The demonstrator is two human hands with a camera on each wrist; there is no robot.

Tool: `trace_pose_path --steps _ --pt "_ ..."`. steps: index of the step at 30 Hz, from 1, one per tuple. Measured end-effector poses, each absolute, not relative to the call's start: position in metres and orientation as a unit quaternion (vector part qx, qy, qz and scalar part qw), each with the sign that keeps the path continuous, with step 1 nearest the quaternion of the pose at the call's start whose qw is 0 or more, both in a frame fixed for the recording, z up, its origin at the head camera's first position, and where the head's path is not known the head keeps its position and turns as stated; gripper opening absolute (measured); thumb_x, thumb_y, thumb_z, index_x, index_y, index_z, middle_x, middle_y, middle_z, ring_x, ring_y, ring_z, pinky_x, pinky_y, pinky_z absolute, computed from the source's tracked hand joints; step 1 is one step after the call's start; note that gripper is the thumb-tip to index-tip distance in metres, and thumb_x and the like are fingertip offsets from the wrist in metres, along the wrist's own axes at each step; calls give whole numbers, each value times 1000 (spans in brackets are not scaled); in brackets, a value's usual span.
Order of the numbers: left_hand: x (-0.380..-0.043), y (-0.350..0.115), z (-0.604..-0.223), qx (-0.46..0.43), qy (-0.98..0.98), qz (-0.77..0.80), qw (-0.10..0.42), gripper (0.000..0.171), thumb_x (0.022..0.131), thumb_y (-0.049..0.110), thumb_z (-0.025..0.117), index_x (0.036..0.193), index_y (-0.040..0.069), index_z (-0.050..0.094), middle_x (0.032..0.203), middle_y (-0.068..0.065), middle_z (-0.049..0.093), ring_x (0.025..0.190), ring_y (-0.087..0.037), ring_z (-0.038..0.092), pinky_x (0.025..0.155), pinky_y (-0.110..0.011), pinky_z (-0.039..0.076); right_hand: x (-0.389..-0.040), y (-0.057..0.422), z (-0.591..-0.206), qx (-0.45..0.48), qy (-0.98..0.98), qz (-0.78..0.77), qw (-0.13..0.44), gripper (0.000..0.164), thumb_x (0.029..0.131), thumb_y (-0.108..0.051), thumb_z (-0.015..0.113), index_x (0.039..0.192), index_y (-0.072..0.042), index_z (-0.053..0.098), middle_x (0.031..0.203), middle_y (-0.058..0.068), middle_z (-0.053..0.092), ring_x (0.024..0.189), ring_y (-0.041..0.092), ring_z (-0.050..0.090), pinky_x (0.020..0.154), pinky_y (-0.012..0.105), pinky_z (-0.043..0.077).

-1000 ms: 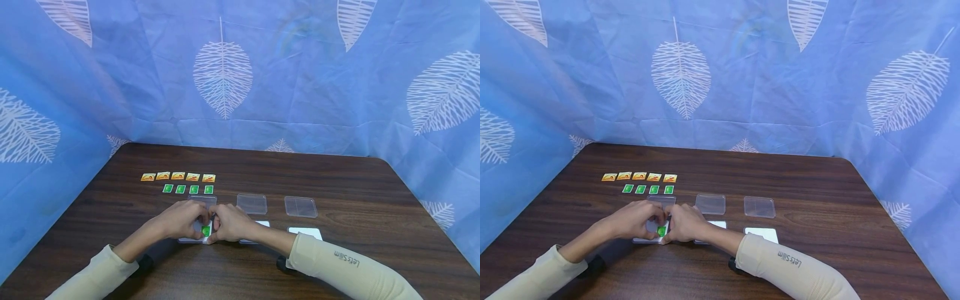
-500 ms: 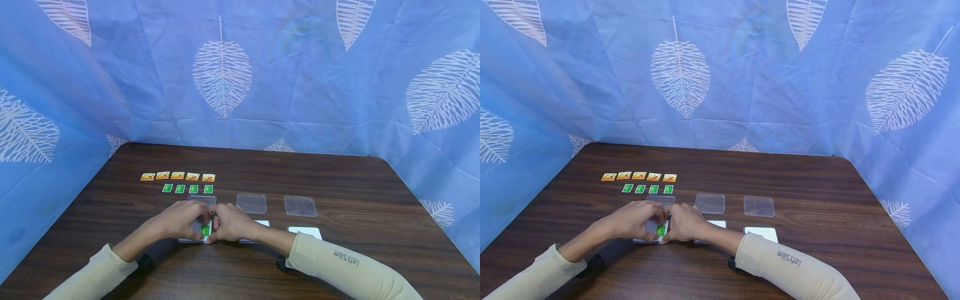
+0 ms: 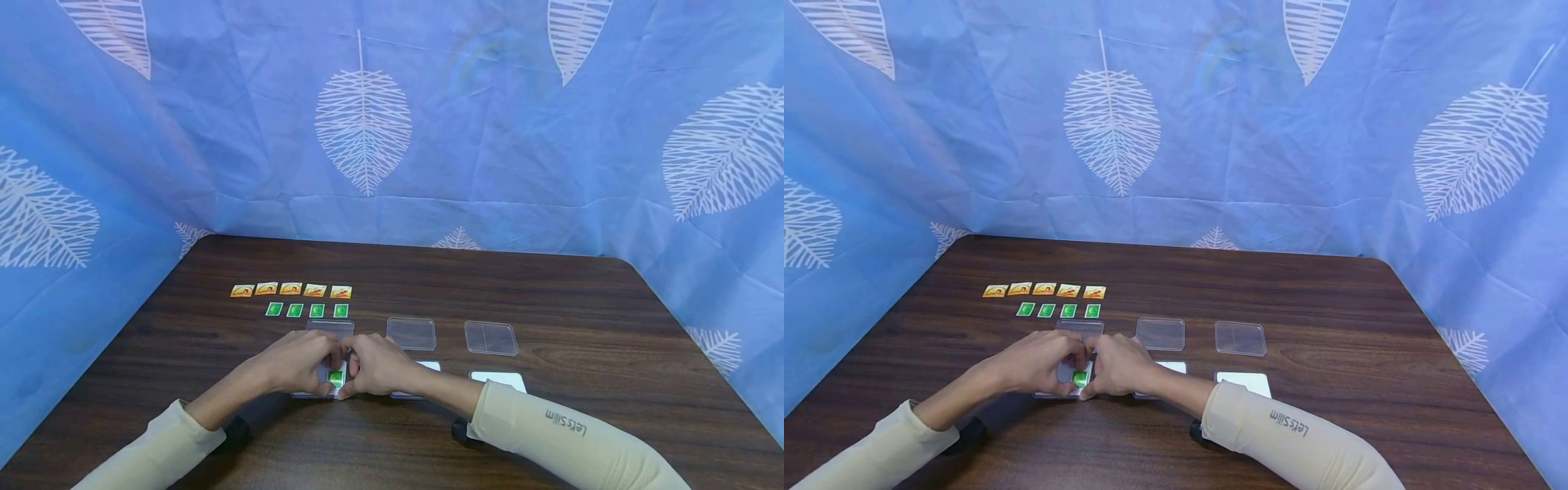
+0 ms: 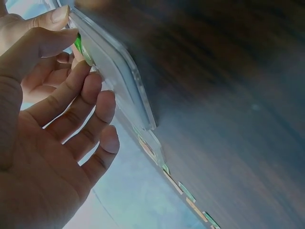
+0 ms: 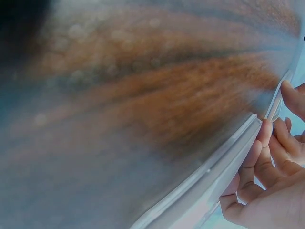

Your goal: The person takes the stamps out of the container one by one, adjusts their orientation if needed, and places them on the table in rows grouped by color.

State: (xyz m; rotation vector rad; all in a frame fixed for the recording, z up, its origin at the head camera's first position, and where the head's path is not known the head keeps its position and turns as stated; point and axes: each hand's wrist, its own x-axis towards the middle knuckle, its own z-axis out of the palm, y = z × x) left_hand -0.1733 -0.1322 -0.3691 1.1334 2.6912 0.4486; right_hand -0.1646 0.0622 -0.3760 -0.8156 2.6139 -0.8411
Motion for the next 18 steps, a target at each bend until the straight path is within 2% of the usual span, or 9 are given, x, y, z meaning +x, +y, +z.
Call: trace_pose_path --steps 12,18 --pt "-172 -133 -369 382 906 158 91 23 74 15 90 89 13 71 85 8 65 74 -4 57 63 -25 50 -165 62 -377 -282 905 -287 138 39 72 -23 96 97 -14 67 64 -9 58 56 4 52 61 24 38" --pt "-171 -133 -368 381 906 161 89 23 74 14 89 89 13 71 86 7 66 78 -7 61 65 -26 52 -165 62 -378 -285 904 -289 134 38 73 -23 96 93 -14 66 63 -9 57 56 4 52 61 25 38"
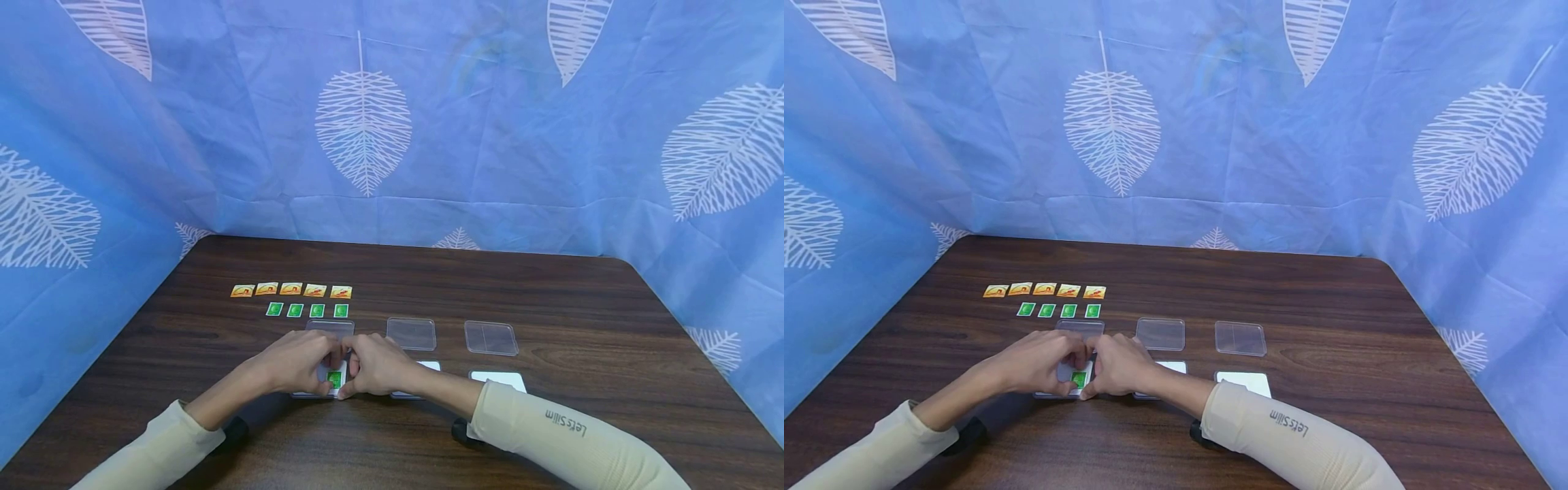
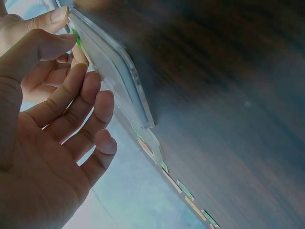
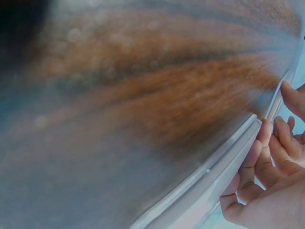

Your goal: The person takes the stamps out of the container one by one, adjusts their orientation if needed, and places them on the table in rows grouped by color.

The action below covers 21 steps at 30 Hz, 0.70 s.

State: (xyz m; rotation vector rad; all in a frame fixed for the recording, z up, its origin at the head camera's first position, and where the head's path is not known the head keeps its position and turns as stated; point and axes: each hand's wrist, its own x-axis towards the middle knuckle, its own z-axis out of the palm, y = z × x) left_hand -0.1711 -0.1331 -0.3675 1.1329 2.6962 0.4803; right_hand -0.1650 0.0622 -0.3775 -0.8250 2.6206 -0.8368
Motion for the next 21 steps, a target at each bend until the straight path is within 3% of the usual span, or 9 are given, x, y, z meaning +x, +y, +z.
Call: trace_pose_path --steps 21 --pt "-171 -132 -368 350 902 207 143 18 82 6 83 88 14 68 84 8 61 74 -6 55 65 -26 49 -165 62 -378 -283 905 -288 135 38 73 -23 96 95 -15 66 64 -10 58 57 4 52 64 25 39"
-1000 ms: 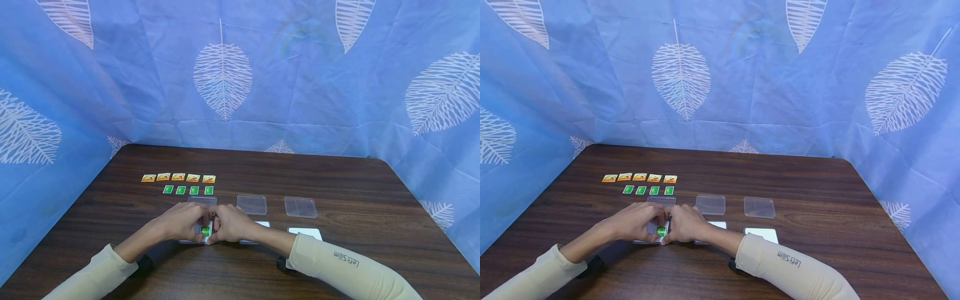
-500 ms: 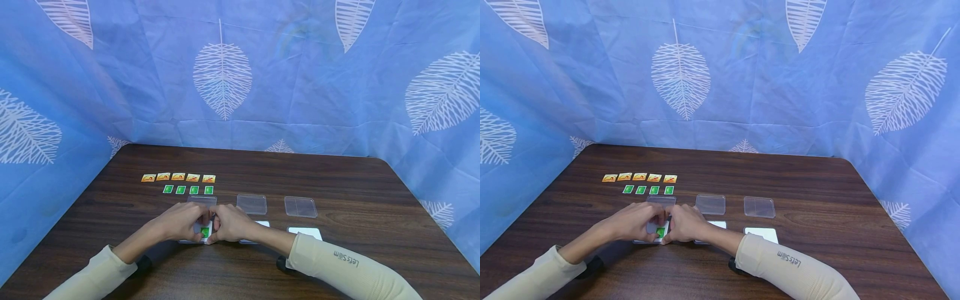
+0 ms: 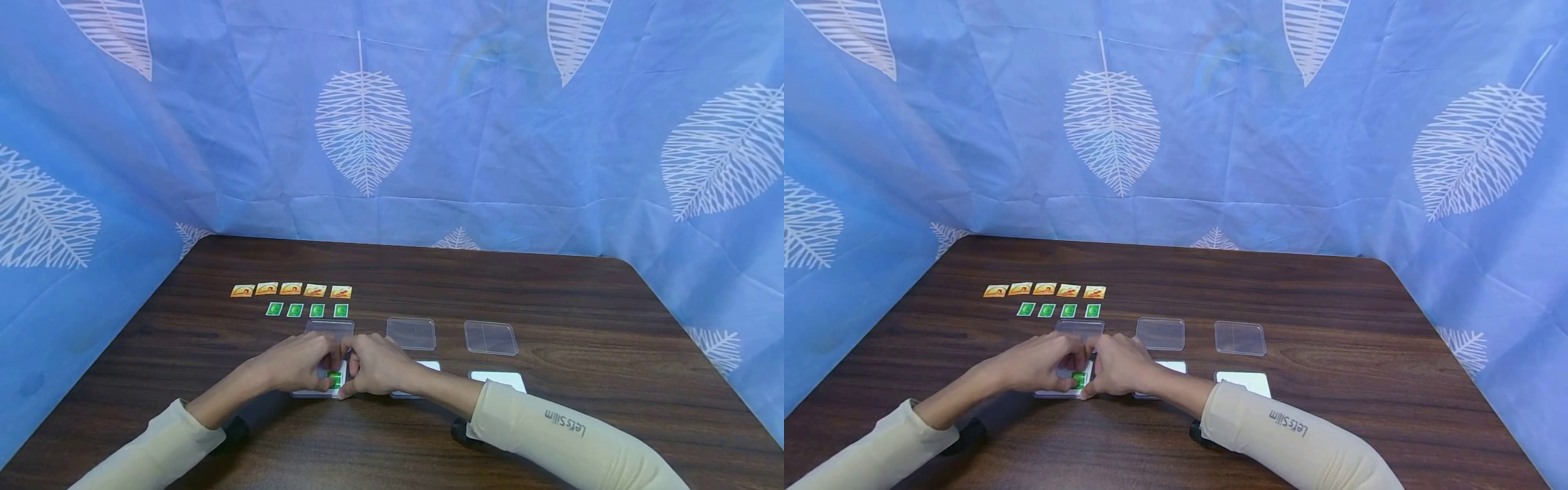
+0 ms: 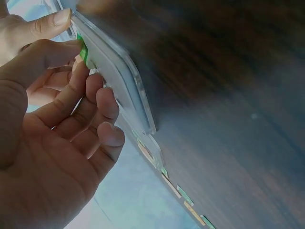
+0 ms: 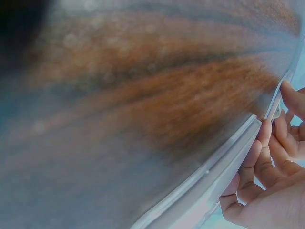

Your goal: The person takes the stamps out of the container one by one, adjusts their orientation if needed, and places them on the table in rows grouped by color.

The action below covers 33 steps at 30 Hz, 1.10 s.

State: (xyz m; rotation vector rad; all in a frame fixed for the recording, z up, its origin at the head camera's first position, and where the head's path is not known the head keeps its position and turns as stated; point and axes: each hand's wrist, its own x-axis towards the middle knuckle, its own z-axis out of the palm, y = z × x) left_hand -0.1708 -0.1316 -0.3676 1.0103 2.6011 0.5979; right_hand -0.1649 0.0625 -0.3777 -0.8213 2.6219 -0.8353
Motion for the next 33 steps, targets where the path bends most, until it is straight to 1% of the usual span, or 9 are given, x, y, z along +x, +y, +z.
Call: trace_pose_path --steps 6,11,14,20,23,28,33 --pt "-171 -131 -368 344 895 231 163 19 83 1 81 87 13 67 82 7 60 72 -6 53 64 -25 48 -164 62 -377 -281 909 -278 129 39 72 -24 96 95 -15 66 64 -11 58 57 3 51 61 24 39" --pt "-172 -132 -368 359 883 258 156 21 83 -5 78 85 11 65 78 7 59 68 -5 52 62 -23 48 -164 62 -377 -282 912 -272 123 38 72 -25 96 92 -15 65 64 -11 57 57 2 51 60 24 39" --pt "-174 -133 -369 367 874 278 156 23 84 -8 76 83 10 62 77 7 57 67 -4 52 61 -23 48 -163 62 -377 -284 909 -280 124 39 72 -23 96 94 -15 66 63 -11 57 56 3 51 59 24 39" --pt "-178 -138 -369 365 864 309 159 21 88 -7 73 84 10 62 78 7 59 68 -4 52 62 -23 49 -164 62 -378 -291 905 -284 122 40 72 -23 96 96 -13 67 62 -11 57 55 1 51 59 23 39" --pt "-181 -143 -367 351 861 333 153 18 90 -7 71 86 8 63 81 5 62 70 -6 57 62 -24 50 -163 62 -378 -294 906 -279 119 41 72 -23 96 100 -11 68 63 -12 58 56 1 51 60 23 40" --pt "-186 -154 -363 315 859 378 146 14 95 -10 63 93 3 63 89 -4 64 73 -11 69 63 -27 57 -163 63 -377 -297 901 -289 131 43 74 -20 95 107 -8 70 66 -10 58 56 2 50 58 23 38" --pt "-191 -162 -362 272 856 421 128 10 98 -11 59 98 -1 61 95 -12 64 73 -17 71 64 -34 60 -164 63 -378 -294 899 -293 137 43 76 -20 94 110 -8 71 67 -9 58 56 3 51 58 22 38"
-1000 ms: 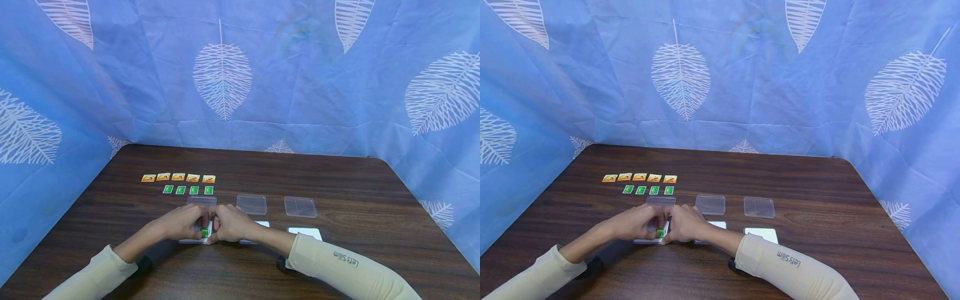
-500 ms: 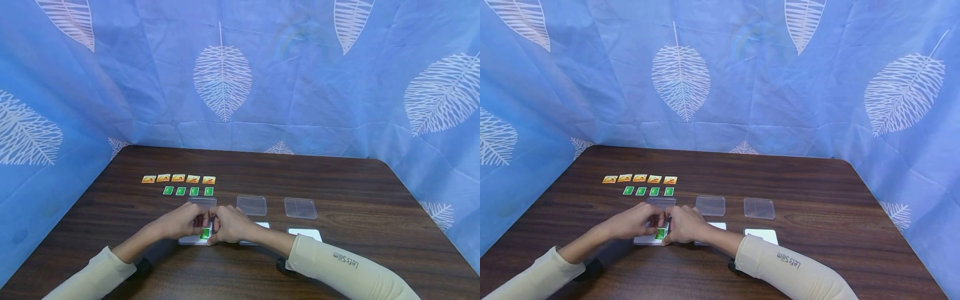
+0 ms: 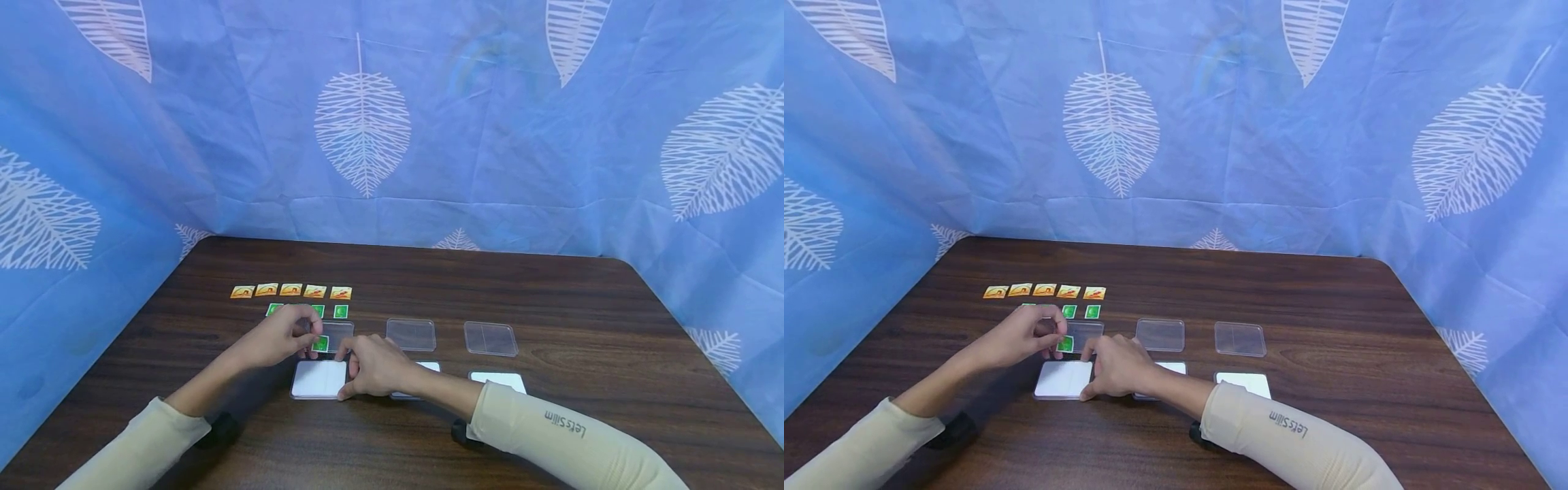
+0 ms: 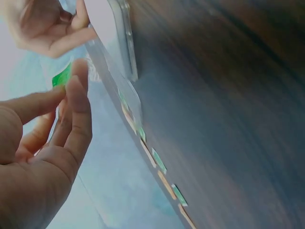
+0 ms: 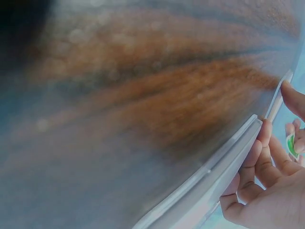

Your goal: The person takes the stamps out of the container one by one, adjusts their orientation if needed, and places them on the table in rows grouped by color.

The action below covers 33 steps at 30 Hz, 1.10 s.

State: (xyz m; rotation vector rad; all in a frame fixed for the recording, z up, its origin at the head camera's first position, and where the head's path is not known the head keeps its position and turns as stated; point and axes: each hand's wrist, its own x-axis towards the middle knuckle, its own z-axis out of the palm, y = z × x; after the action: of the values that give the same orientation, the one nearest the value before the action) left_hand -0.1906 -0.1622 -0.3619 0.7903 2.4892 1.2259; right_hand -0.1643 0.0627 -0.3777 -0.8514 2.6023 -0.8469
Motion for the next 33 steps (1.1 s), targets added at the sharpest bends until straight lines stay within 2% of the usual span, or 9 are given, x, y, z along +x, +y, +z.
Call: trace_pose_path --steps 7,14,18,23,29,33 --pt "-195 -170 -364 225 865 438 93 13 95 -14 61 98 -1 62 101 -14 63 76 -21 70 64 -34 59 -164 64 -379 -294 899 -296 137 44 75 -20 94 110 -8 71 67 -9 58 56 3 51 60 23 38" --pt "-197 -177 -367 222 856 458 90 11 98 -13 57 97 -3 61 97 -14 66 76 -24 73 64 -33 59 -163 64 -379 -292 899 -296 134 44 75 -20 94 110 -8 71 68 -9 58 57 3 51 60 23 38" --pt "-199 -180 -370 219 851 471 74 11 97 -13 57 96 -3 62 102 -19 67 77 -25 74 64 -34 59 -163 64 -379 -297 898 -298 131 44 75 -19 94 110 -7 71 68 -9 58 57 2 51 60 23 39" --pt "-200 -183 -372 210 850 479 55 9 97 -12 60 95 -4 63 98 -17 67 77 -24 72 64 -31 58 -162 64 -379 -303 897 -297 124 44 74 -19 95 110 -6 71 67 -9 59 57 2 51 61 23 39" --pt "-200 -187 -373 193 847 491 62 6 97 -10 63 98 -4 63 93 -13 66 77 -24 70 65 -30 58 -162 64 -377 -302 896 -298 127 44 74 -19 94 109 -6 71 67 -9 59 57 2 51 61 24 39" --pt "-200 -189 -373 190 843 499 61 8 95 -10 63 101 -5 64 97 -15 66 77 -24 71 65 -31 58 -162 64 -376 -300 897 -299 128 44 74 -18 95 109 -6 71 67 -8 59 58 2 51 61 24 38"
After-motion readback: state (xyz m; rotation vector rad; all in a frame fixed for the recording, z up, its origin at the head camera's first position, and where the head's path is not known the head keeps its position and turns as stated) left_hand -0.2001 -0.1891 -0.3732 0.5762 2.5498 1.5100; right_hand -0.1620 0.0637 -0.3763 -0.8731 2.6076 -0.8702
